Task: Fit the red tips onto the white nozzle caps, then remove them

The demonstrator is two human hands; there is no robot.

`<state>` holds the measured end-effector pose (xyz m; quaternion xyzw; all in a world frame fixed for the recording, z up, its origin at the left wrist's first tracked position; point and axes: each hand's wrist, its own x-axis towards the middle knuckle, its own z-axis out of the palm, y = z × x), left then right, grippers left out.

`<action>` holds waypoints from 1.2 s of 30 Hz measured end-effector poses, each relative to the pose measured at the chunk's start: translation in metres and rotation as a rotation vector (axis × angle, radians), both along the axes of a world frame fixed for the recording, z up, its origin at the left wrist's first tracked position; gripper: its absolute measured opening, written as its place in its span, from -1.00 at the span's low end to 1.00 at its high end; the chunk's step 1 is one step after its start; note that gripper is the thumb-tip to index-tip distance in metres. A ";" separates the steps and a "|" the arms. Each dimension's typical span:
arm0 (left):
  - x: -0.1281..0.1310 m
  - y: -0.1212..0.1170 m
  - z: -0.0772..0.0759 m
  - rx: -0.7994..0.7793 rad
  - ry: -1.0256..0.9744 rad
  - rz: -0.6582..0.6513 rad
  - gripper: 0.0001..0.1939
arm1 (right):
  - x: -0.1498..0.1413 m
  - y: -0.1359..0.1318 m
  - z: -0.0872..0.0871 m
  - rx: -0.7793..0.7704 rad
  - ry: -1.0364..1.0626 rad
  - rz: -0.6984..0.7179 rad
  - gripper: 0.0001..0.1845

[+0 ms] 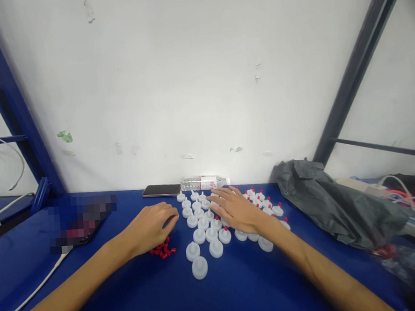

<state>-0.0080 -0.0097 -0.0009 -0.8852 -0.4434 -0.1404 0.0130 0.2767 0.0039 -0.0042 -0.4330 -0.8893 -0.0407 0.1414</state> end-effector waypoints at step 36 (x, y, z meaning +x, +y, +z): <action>-0.013 0.006 0.001 -0.242 -0.049 0.095 -0.81 | -0.023 -0.023 0.012 0.428 0.114 0.262 -0.81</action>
